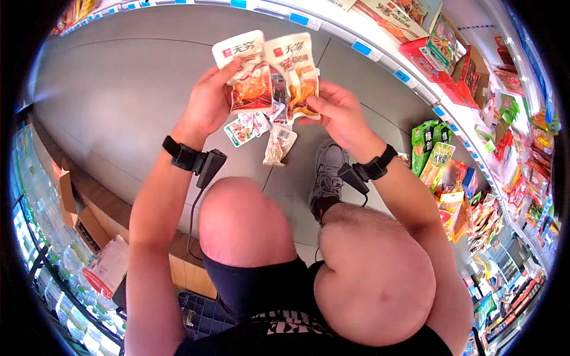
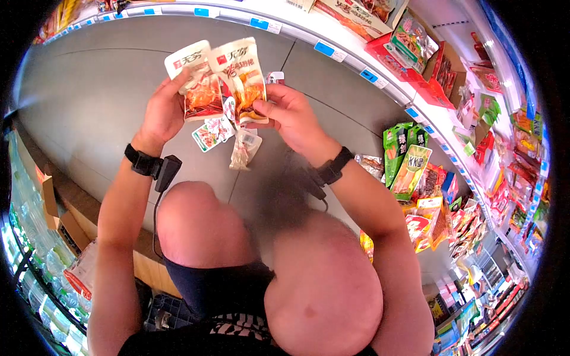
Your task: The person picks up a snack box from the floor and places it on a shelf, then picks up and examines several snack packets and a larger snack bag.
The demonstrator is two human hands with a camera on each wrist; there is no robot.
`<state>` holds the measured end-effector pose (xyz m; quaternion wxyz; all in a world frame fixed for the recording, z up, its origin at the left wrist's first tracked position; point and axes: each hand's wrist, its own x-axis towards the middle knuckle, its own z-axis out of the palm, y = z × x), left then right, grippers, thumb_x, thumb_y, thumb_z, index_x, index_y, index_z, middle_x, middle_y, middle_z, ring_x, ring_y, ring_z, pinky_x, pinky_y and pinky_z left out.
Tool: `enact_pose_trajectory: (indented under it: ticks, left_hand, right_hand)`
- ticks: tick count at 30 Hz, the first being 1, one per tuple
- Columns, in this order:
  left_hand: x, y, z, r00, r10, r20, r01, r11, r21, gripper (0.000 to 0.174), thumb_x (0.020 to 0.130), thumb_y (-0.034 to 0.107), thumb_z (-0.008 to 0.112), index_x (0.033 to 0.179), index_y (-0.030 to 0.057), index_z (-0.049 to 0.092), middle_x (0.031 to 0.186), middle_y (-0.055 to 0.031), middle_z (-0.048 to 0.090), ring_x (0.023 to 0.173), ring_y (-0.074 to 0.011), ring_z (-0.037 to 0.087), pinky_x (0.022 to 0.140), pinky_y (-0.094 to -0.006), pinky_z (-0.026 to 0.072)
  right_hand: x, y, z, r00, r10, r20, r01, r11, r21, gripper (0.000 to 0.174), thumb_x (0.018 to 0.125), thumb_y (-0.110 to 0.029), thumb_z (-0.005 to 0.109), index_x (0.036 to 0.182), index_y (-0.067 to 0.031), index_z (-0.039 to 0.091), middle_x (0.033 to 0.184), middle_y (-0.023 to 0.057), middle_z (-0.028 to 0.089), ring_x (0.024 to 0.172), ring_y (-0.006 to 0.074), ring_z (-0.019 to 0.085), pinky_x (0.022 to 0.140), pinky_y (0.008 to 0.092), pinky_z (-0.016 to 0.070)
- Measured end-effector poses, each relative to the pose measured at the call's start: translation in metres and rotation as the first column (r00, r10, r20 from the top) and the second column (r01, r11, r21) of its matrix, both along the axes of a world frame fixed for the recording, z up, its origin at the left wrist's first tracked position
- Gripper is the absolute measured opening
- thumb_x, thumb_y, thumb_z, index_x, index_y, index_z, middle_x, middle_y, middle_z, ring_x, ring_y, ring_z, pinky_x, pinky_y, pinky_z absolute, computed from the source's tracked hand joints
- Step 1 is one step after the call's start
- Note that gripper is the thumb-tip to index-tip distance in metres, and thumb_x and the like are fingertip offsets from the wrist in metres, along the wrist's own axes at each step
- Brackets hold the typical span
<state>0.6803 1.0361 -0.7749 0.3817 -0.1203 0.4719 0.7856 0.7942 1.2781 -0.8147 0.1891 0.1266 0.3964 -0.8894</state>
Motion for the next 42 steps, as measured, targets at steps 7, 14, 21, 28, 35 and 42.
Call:
enact_pose_trajectory:
  ticks: [7,14,21,28,35,42]
  left_hand:
    - [-0.001,0.023,0.015,0.998,-0.065,-0.004,0.065,0.983,0.170,0.058,0.109,0.044,0.035,0.150,0.0023,0.038,0.146,-0.0148,0.053,0.132,-0.0283,0.055,0.109,-0.0460,0.0471]
    - [-0.008,0.023,0.019,0.995,-0.095,-0.034,0.098,0.989,0.110,0.061,0.108,0.046,0.034,0.150,0.0020,0.037,0.147,-0.0144,0.052,0.134,-0.0277,0.054,0.111,-0.0454,0.0449]
    - [-0.011,0.021,0.016,0.973,-0.153,-0.175,0.170,0.982,0.087,0.053,0.104,0.037,0.055,0.141,-0.0005,0.047,0.133,-0.0143,0.062,0.120,-0.0238,0.064,0.099,-0.0393,0.0549]
    - [-0.017,0.035,0.034,0.968,-0.223,-0.116,0.213,0.972,-0.099,0.037,0.096,0.014,0.069,0.129,-0.0015,0.060,0.118,-0.0110,0.069,0.106,-0.0206,0.068,0.089,-0.0356,0.0568]
    - [-0.031,0.037,0.044,0.789,-0.515,-0.336,0.378,0.837,-0.396,0.032,0.095,0.009,0.067,0.127,0.0030,0.062,0.109,-0.0034,0.070,0.096,-0.0112,0.065,0.083,-0.0301,0.0552]
    - [-0.036,0.040,0.060,0.727,-0.621,-0.292,0.454,0.755,-0.473,0.056,0.087,0.019,0.080,0.134,0.0036,0.053,0.118,-0.0076,0.066,0.105,-0.0147,0.063,0.088,-0.0305,0.0534]
  right_hand:
    - [-0.005,-0.001,0.013,0.997,-0.063,-0.046,0.063,0.998,-0.014,0.025,0.100,-0.007,0.060,0.124,0.0007,0.058,0.117,0.0117,0.065,0.106,0.0240,0.069,0.086,0.0431,0.0641]
    - [-0.005,0.001,0.012,0.995,-0.095,-0.039,0.095,0.995,-0.009,0.026,0.100,-0.007,0.061,0.124,0.0017,0.057,0.120,0.0121,0.064,0.106,0.0231,0.068,0.087,0.0413,0.0640]
    - [-0.017,-0.015,0.021,0.993,-0.091,-0.081,0.091,0.996,-0.011,0.024,0.099,-0.006,0.063,0.120,0.0017,0.059,0.115,0.0120,0.067,0.102,0.0222,0.070,0.086,0.0372,0.0630]
    - [-0.049,-0.039,0.042,0.971,0.008,-0.239,0.047,0.973,0.226,0.024,0.092,-0.006,0.073,0.111,0.0019,0.061,0.103,0.0096,0.071,0.091,0.0132,0.068,0.080,0.0292,0.0573]
    - [-0.106,0.010,0.082,0.905,0.289,-0.314,-0.057,0.811,0.582,0.023,0.091,-0.017,0.077,0.102,-0.0018,0.064,0.076,0.0026,0.068,0.060,0.0060,0.060,0.053,0.0222,0.0462]
    - [-0.141,0.035,0.103,0.842,0.534,-0.070,-0.385,0.687,0.616,0.021,0.096,-0.018,0.068,0.107,-0.0016,0.061,0.085,0.0087,0.072,0.063,0.0165,0.072,0.043,0.0257,0.0500]
